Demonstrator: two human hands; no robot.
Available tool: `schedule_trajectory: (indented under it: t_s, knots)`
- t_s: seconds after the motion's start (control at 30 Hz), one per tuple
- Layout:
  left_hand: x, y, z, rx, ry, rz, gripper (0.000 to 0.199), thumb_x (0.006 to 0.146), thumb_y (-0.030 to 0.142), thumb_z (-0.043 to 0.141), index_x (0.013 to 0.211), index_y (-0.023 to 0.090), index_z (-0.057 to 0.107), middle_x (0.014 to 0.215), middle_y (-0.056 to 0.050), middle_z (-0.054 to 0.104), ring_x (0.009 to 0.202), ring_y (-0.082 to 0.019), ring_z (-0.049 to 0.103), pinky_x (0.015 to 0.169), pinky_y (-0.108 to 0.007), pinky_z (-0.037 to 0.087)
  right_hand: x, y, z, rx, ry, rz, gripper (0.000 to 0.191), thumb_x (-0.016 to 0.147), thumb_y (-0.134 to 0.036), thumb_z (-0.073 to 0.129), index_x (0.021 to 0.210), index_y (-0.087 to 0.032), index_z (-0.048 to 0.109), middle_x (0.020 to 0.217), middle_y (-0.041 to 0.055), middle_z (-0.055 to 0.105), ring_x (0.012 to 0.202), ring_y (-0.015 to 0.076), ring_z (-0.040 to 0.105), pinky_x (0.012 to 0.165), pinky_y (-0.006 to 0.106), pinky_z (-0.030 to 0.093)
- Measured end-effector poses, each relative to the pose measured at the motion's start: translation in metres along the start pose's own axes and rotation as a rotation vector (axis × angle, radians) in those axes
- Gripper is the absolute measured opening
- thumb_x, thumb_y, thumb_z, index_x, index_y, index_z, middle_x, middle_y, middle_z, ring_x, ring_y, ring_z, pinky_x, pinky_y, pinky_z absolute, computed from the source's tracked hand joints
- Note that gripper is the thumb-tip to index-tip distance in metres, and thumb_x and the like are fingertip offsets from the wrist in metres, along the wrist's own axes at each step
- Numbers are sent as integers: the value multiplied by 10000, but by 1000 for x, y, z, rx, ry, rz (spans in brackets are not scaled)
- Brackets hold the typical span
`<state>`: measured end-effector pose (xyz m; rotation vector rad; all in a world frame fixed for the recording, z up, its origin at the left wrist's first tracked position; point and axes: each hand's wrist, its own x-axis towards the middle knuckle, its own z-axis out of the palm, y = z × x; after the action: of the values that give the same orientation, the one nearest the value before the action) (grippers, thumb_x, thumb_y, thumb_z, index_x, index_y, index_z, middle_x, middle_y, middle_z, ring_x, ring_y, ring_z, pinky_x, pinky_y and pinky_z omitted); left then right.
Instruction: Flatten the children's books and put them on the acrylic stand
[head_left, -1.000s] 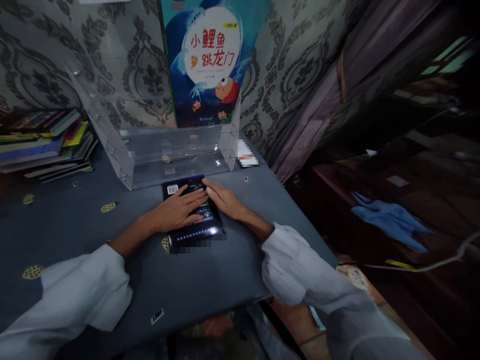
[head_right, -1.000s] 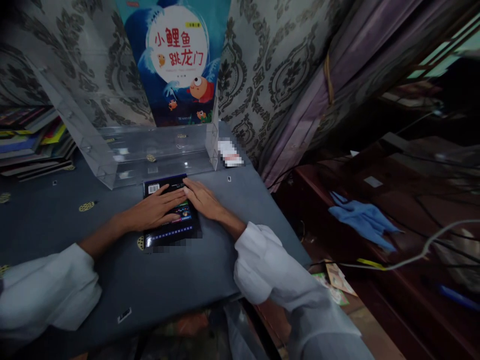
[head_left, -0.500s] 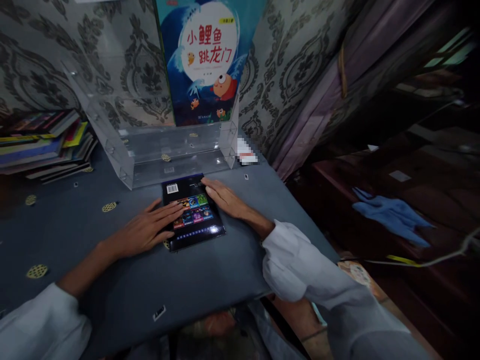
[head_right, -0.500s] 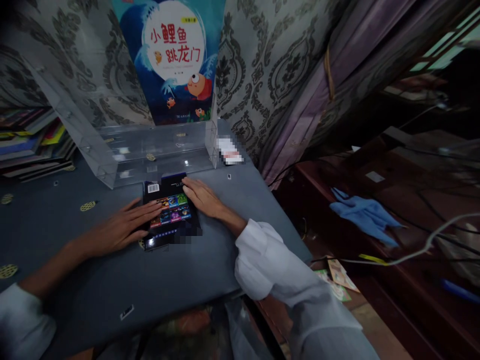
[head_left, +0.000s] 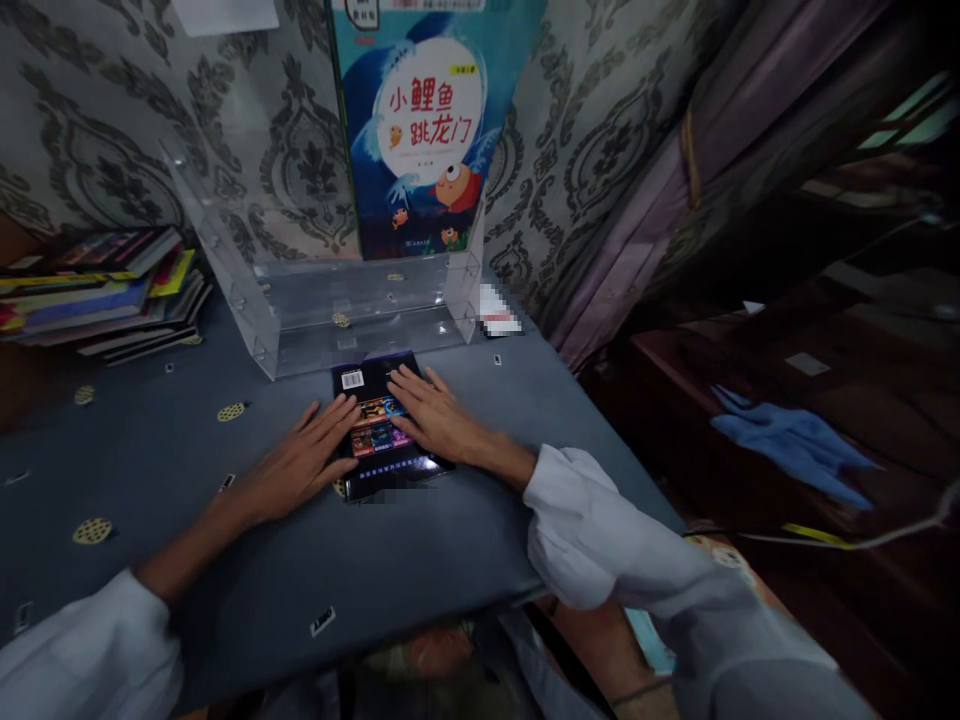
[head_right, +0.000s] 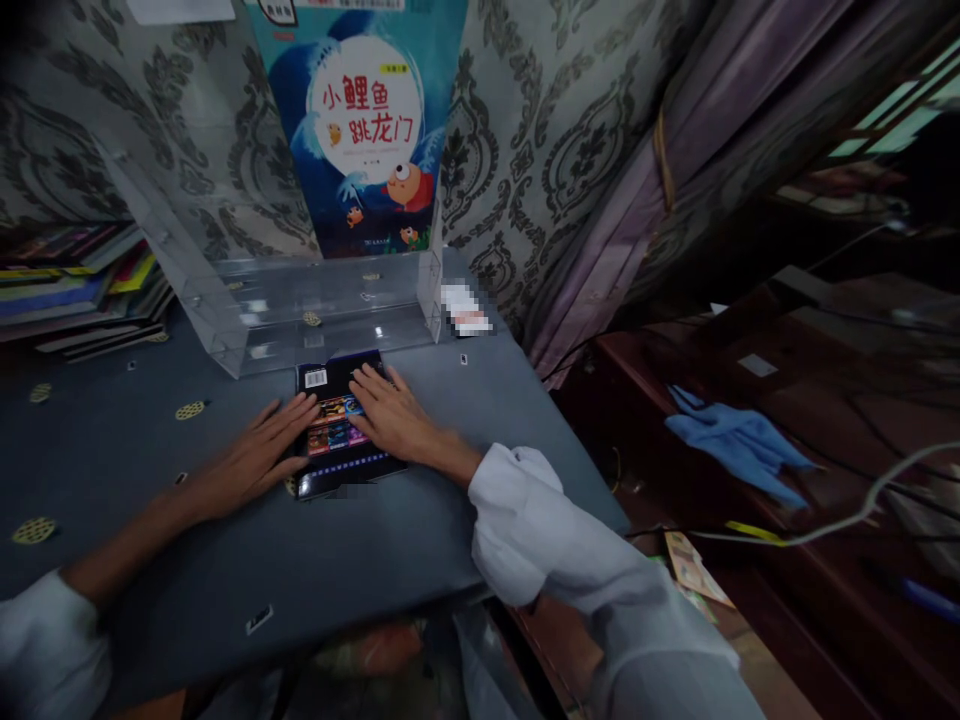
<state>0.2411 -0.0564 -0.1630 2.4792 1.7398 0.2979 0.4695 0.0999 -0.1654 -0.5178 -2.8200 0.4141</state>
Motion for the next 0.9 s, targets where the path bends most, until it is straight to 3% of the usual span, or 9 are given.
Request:
schedule_trajectory:
  t_s: [0.2,0.43,0.9]
  knots:
    - [27,-25,17,-12,171,-265,617,1067,480,253,1579,136,269,1622,-178,343,1532,-283,260,1221,-525,278,37,-19,8,-11,-28,-139,471,1047,-268,396,1486,-105,441,1578,175,429,1529,260,289,1253,515,255]
    - [36,-30,23,-9,226,-271,579,1041,355,289,1582,160,221,1579,-172,423,1492,-278,360,1204,-537,291,64,-21,20,-14,-7,-149,486,1045,-240,366,1498,-69,404,1574,208,420,1512,265,328,1243,492,287]
    - [40,-31,15,36,252,-243,511,1031,369,349,1501,167,358,1495,-157,527,1417,-268,472,1168,-480,367,57,-1,14,-15,21,-64,493,1045,-330,441,1456,-62,487,1548,197,465,1486,278,380,1239,489,301]
